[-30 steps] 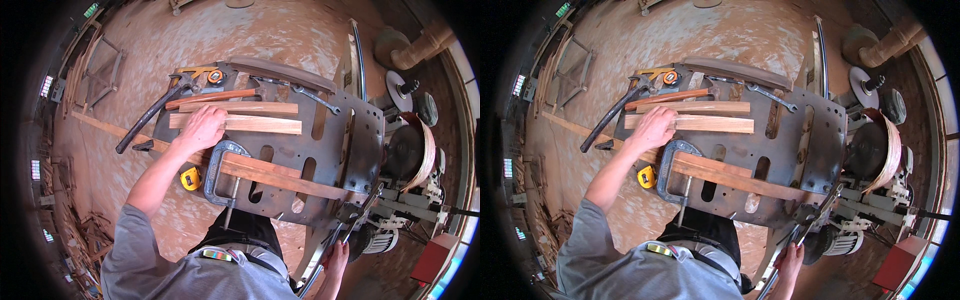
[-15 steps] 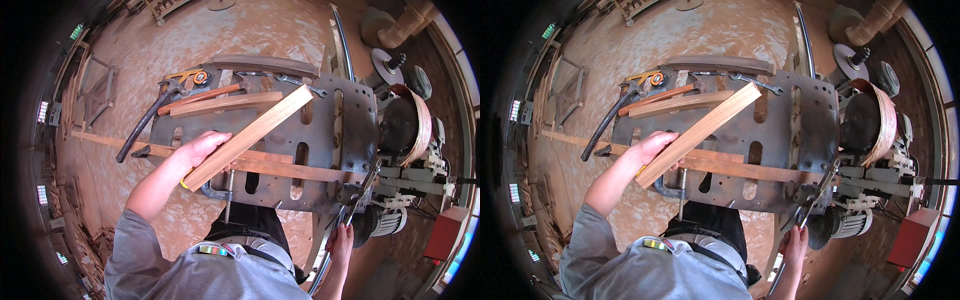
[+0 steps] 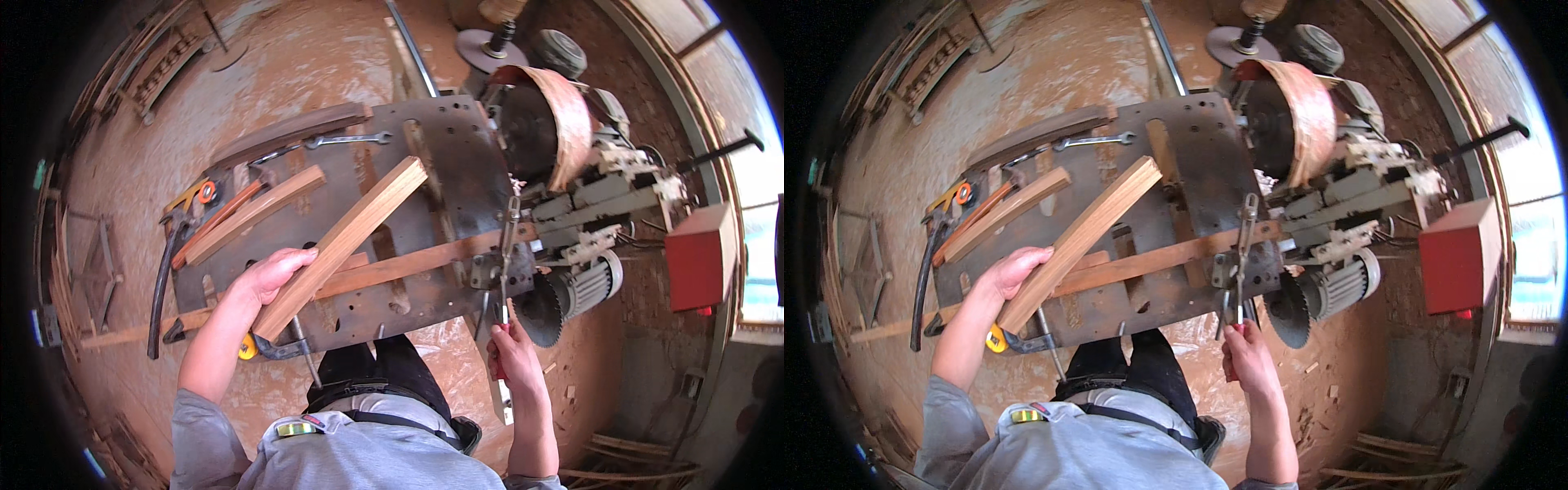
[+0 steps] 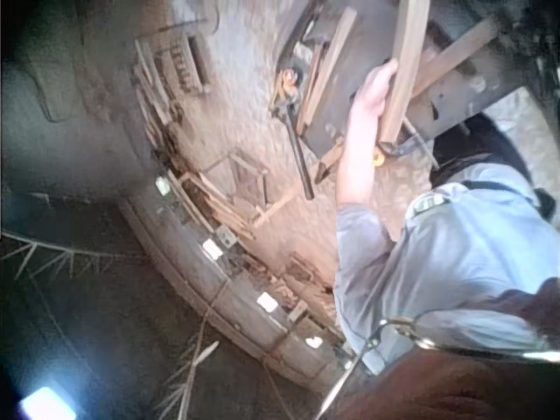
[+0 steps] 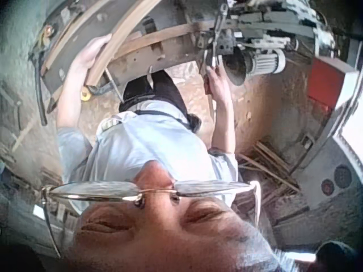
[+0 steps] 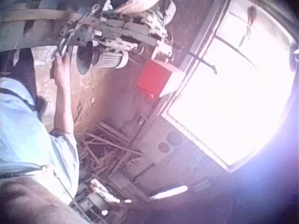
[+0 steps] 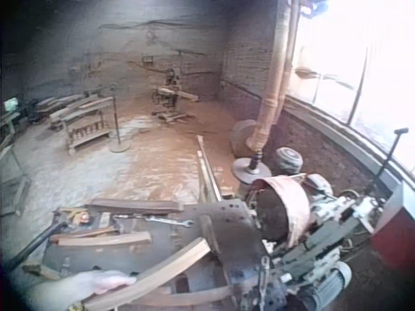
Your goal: The person shapes wood pieces using a workshop machine. They secure wood to a metal bench using a C-clamp and a hammer, measure it with a tape measure, and mark it with a pencil. They then use a hand-held shaping tool to carve wood held against a rotating machine head.
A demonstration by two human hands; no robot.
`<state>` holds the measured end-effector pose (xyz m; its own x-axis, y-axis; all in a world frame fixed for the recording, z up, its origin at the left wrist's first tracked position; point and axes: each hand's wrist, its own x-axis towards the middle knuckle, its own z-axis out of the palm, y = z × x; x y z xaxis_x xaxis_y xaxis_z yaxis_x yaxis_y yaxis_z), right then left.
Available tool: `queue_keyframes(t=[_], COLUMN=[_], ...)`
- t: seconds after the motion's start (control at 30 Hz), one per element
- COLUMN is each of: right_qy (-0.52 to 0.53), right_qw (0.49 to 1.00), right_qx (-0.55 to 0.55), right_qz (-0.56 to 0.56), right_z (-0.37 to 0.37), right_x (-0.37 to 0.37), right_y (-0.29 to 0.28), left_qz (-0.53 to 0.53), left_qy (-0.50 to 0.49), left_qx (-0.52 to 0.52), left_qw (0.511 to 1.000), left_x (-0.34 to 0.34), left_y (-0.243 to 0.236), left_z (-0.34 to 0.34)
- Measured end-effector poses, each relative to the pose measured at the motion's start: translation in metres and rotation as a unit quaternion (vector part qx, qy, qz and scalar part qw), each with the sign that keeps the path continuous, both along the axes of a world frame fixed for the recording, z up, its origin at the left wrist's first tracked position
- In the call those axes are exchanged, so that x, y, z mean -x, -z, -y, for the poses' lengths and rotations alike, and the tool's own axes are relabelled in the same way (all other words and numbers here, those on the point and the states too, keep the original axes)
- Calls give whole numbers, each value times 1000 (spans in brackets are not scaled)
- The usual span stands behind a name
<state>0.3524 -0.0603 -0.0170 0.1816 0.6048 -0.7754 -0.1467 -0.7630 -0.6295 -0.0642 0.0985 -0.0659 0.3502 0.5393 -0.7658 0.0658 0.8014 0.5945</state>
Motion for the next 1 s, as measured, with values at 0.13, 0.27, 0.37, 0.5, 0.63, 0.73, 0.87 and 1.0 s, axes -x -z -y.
queue_keyframes(t=[0.13,0.27,0.37,0.5,0.63,0.73,0.87,1.0], right_qy=[-34,-24,-38,-31,-52,-81,-210,-288], right_qw=[999,1000,998,998,999,992,920,850], right_qx=[3,4,6,4,15,36,-47,-30], right_qz=[2,-18,-46,-52,-6,94,328,439], right_z=[-8,-14,-15,-20,-23,-18,13,5], right_x=[-13,-25,-36,-41,-26,-10,-3,28], right_y=[-20,-20,-24,-32,-31,-41,-23,-40], left_qz=[-138,-366,-395,-363,-331,-326,-331,-328], left_qy=[142,279,313,348,357,372,326,224], left_qx=[-156,-414,-500,-578,-590,-560,-565,-598], left_qw=[968,785,704,643,644,665,682,696], left_x=[-41,-102,-137,-180,-219,-250,-259,-236], left_y=[3,-13,-7,25,34,37,58,76], left_z=[-24,-41,-53,-70,-74,-66,-44,-30])
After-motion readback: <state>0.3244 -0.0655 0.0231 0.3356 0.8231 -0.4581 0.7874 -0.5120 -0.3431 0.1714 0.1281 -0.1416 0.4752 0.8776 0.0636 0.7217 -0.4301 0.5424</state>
